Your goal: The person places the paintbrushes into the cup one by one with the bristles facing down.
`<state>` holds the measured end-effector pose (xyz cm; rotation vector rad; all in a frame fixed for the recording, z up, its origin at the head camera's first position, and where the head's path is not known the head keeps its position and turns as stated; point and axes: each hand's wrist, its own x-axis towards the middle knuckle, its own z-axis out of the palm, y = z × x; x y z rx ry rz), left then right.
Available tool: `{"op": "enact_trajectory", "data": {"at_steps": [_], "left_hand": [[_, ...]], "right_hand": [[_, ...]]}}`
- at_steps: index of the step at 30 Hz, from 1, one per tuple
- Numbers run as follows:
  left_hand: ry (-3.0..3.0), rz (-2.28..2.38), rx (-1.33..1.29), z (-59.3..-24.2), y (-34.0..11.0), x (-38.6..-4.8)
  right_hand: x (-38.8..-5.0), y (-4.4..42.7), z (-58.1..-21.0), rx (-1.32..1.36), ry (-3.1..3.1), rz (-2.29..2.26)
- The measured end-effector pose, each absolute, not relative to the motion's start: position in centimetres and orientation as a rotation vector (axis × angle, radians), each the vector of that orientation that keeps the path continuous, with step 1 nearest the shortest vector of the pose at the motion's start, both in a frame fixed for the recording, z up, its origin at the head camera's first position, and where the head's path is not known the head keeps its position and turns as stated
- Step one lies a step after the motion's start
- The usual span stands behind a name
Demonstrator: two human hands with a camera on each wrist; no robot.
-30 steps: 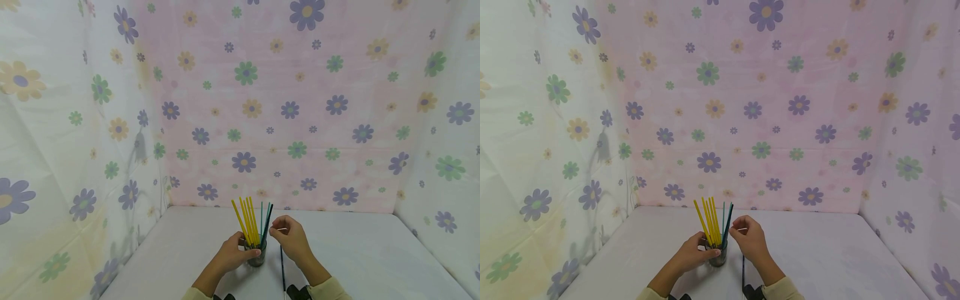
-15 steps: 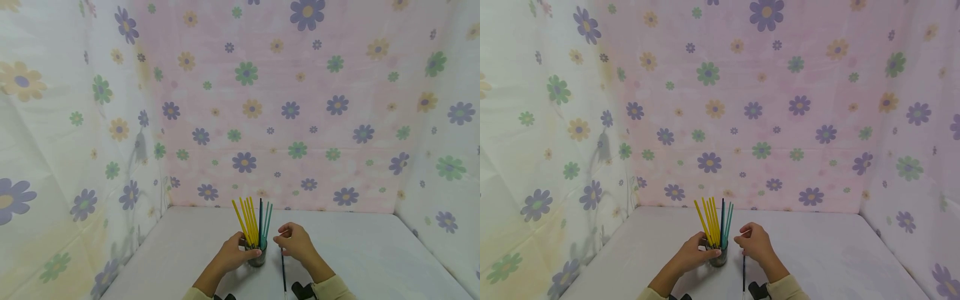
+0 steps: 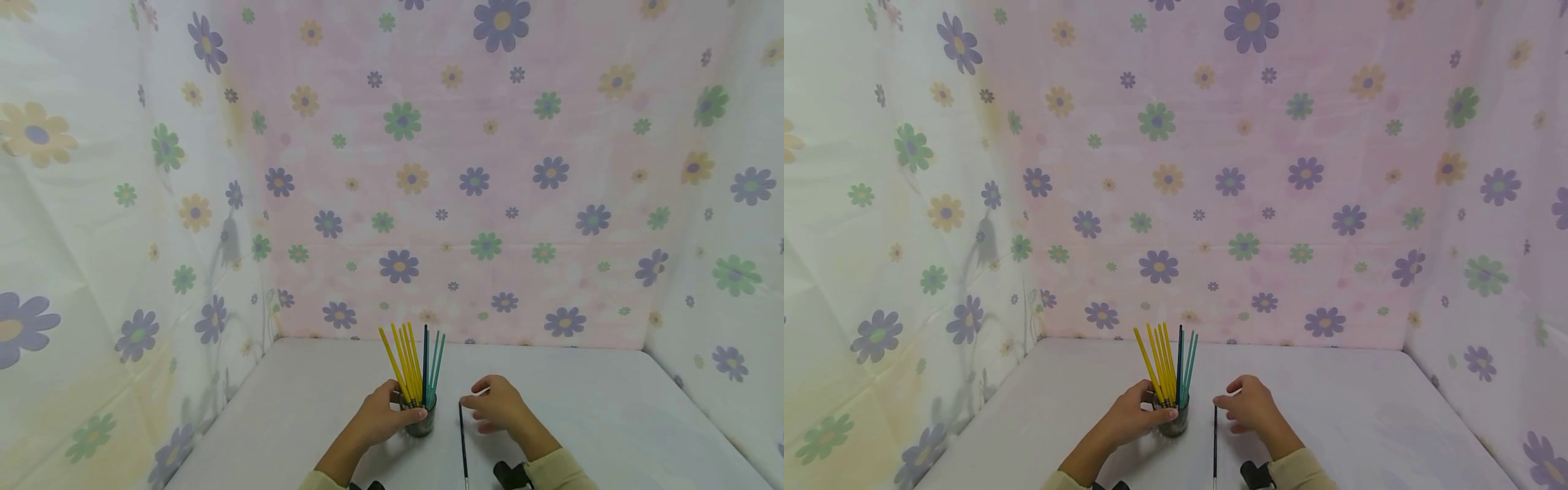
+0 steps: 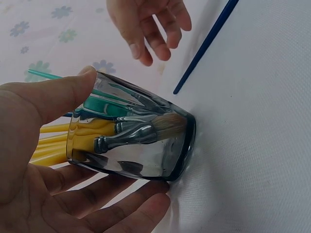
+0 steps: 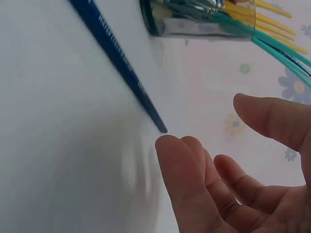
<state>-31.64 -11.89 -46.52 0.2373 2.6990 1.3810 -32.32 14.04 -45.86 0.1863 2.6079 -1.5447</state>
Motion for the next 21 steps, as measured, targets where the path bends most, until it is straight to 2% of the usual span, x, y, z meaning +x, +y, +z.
{"op": "enact_trajectory", "data": {"at_steps": [21], "left_hand": [[2.710,1.360,0.206,-46.7,-11.9,-31.8]], "right_hand": [[-32.5,14.5,-47.0,0.182,2.624,-1.370]]}}
